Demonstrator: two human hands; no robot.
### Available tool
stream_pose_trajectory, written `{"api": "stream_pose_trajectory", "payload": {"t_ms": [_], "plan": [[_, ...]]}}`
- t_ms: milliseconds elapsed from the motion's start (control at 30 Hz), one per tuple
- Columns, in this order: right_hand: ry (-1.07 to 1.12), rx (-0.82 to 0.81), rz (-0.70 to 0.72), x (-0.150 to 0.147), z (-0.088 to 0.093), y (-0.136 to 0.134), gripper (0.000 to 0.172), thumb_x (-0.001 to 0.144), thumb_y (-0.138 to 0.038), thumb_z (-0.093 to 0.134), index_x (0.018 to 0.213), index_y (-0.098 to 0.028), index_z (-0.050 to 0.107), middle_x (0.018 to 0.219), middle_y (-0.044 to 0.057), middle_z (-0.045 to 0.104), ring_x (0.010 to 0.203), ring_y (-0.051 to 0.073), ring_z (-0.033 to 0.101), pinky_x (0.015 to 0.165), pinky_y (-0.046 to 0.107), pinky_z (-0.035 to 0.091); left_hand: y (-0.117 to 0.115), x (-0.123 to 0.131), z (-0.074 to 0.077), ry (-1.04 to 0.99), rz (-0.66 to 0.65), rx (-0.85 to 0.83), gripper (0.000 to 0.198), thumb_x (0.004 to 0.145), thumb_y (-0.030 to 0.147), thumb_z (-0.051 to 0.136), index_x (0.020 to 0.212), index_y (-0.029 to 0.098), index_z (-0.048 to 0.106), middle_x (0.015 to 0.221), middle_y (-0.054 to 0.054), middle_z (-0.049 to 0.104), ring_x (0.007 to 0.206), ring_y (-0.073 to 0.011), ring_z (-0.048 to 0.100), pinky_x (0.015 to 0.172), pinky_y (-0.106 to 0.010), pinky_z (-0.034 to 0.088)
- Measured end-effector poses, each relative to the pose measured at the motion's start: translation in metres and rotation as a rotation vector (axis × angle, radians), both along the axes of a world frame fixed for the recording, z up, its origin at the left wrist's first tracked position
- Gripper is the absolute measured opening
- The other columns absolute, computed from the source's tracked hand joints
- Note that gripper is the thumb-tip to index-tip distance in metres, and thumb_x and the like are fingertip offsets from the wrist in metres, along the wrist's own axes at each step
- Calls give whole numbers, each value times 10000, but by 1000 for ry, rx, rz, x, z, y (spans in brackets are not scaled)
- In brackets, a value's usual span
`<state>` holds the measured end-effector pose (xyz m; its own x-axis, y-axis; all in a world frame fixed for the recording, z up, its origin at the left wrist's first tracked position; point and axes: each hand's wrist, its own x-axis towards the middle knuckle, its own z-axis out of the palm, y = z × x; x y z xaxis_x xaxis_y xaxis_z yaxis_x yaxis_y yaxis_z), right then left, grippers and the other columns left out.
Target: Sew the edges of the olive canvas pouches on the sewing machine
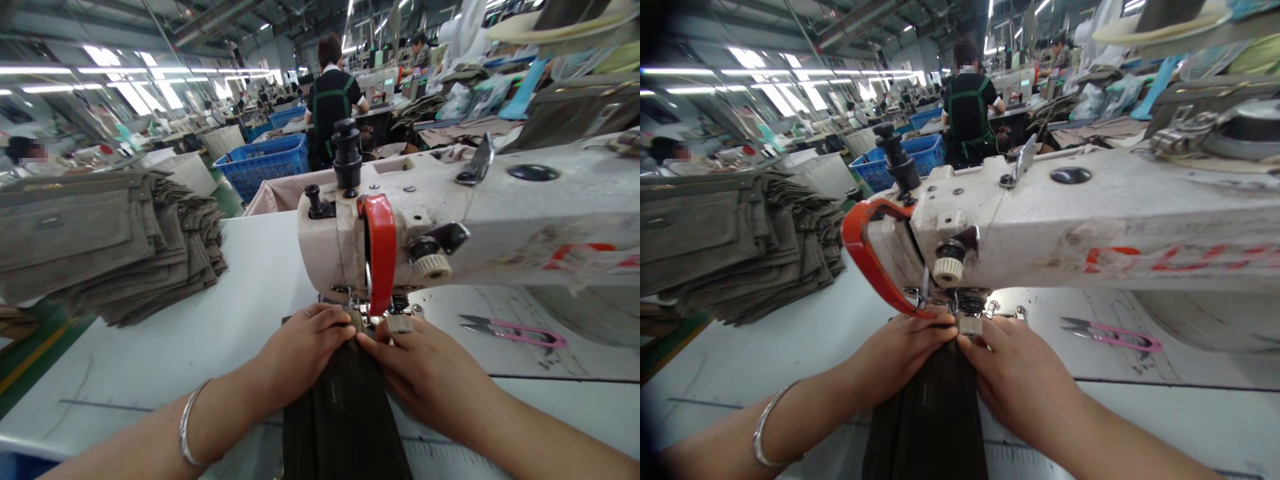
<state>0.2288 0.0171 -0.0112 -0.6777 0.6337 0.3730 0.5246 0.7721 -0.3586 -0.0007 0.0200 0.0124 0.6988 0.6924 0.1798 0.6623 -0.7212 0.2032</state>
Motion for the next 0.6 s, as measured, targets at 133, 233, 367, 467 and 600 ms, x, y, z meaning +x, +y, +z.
{"api": "stream_pose_trajectory", "payload": {"t_ms": [133,233,367,467,600], "plan": [[-21,-15,-22,-2,-1,-1,383,869,-106,459,1225,-140,596,1033,129,625,954,287,578,818,499,511,-3,-13,2,-12,143,4,339,900,183,562,1238,207,537,1262,-69,572,1207,-241,491,1031,-426,413],[-23,-52,-89,-3,1,-2,253,888,-131,462,1084,-126,622,991,121,619,933,279,567,824,491,504,-18,-23,8,15,543,2,526,757,462,722,1142,143,559,1147,-133,573,1092,-338,519,926,-531,441],[-2,-187,-132,-1,6,-3,210,907,-130,444,990,-178,630,943,85,609,913,249,565,810,434,494,-36,-27,7,-99,769,-188,449,714,443,743,1006,166,545,974,-69,569,935,-284,563,825,-474,478],[114,-386,-156,-2,10,-8,156,907,-176,482,968,-219,619,939,47,618,897,210,594,806,373,487,-38,-28,0,-471,871,-319,494,733,301,722,1137,168,471,1012,-57,543,893,-215,586,778,-380,508],[410,-859,-184,-9,10,-26,100,903,-250,484,984,-237,542,810,-7,637,678,168,615,571,273,476,-45,-26,-4,-1041,899,-546,690,765,276,713,1330,181,329,1207,-112,504,922,-172,634,791,-316,531]]}}
